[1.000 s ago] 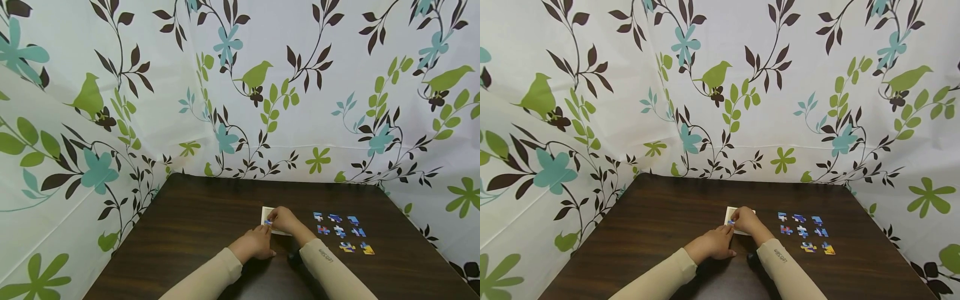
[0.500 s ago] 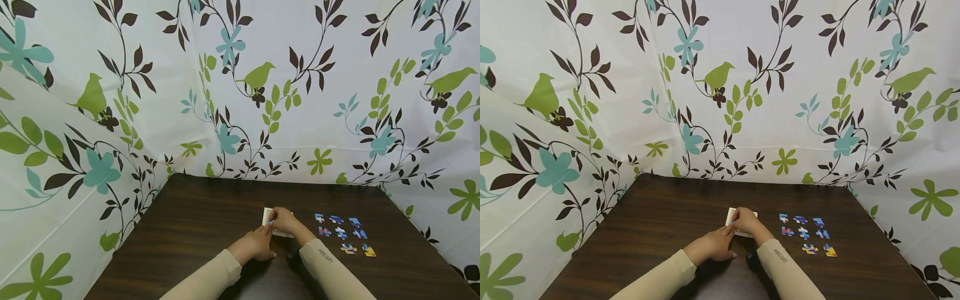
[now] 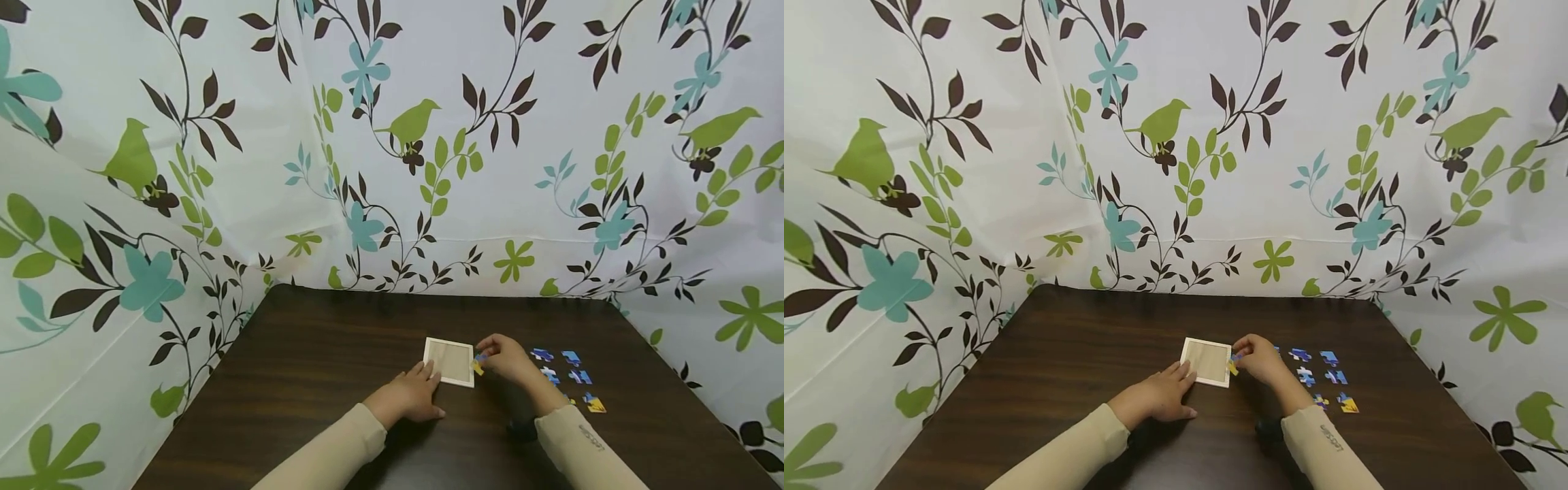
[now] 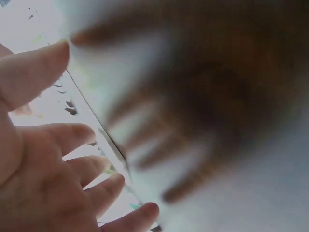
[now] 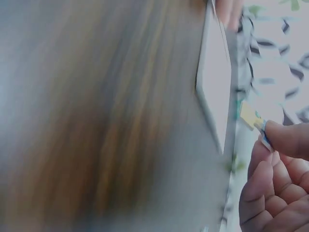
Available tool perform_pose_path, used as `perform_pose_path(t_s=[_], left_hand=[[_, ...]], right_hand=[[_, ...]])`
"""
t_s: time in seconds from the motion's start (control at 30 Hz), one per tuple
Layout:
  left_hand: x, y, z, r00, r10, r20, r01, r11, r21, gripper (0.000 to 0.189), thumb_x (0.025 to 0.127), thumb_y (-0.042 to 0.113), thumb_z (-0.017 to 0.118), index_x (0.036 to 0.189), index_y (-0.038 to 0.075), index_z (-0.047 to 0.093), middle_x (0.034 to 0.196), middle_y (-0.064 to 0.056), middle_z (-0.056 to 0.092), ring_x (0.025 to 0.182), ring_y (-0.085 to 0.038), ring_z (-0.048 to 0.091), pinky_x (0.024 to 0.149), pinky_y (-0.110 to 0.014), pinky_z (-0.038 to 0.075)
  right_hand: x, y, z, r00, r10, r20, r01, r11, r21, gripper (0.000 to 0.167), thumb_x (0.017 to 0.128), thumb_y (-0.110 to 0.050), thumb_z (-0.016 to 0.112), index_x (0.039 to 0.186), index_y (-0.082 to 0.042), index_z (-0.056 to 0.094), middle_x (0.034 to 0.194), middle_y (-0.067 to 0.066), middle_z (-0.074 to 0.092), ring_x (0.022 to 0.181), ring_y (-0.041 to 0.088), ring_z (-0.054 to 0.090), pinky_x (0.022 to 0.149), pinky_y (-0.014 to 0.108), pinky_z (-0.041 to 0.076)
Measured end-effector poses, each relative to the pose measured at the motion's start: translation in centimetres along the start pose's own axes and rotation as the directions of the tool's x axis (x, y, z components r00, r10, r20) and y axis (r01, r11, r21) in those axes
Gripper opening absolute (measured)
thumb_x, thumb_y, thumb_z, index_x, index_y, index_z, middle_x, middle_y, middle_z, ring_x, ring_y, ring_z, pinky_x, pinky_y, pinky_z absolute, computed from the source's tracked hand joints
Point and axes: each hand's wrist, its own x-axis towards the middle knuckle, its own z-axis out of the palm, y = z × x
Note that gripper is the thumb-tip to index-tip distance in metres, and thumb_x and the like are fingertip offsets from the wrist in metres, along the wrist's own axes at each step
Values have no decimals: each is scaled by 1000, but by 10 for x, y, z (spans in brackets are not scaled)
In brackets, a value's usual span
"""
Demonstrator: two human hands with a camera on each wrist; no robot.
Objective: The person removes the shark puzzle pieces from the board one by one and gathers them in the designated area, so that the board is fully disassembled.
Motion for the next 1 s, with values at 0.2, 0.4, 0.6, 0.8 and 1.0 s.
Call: perform_pose_path(t_s=[0.2,0.4,0.6,0.8,1.0], left_hand=[[16,-10,-4,1000,1,-4,-1,997,-80,84,91,60,61,157,18,31,166,-8,21,153,-26,21,119,-51,28],[29,-15,-9,1000,5,18,-3,995,-97,86,92,59,60,158,15,28,166,-10,19,153,-29,19,121,-53,24],[34,-20,-11,999,-5,44,9,995,-96,85,92,60,58,157,13,30,166,-10,20,153,-29,20,121,-53,24],[35,-20,-12,999,-9,49,12,997,-71,83,92,59,59,156,13,32,166,-10,20,153,-30,21,120,-54,25],[34,-13,-13,999,-15,47,17,999,-40,82,93,57,60,156,15,32,166,-10,21,153,-28,21,120,-53,25]], right_hand=[[-41,36,-49,998,68,-6,-68,996,56,36,89,-6,70,120,8,59,97,11,66,80,18,61,65,34,50],[-69,66,-84,991,130,-44,-127,989,75,37,89,-7,70,120,10,59,95,10,67,78,19,63,63,34,53],[-79,77,-97,992,126,11,-126,992,27,34,88,-11,72,114,8,62,93,8,70,79,19,66,66,35,49],[-73,74,-91,995,39,96,-40,999,5,27,86,-13,75,104,6,67,87,7,69,77,19,67,61,32,50],[-61,68,-77,989,-40,140,40,999,5,19,87,-10,74,100,4,70,87,8,69,73,17,64,57,30,51]])
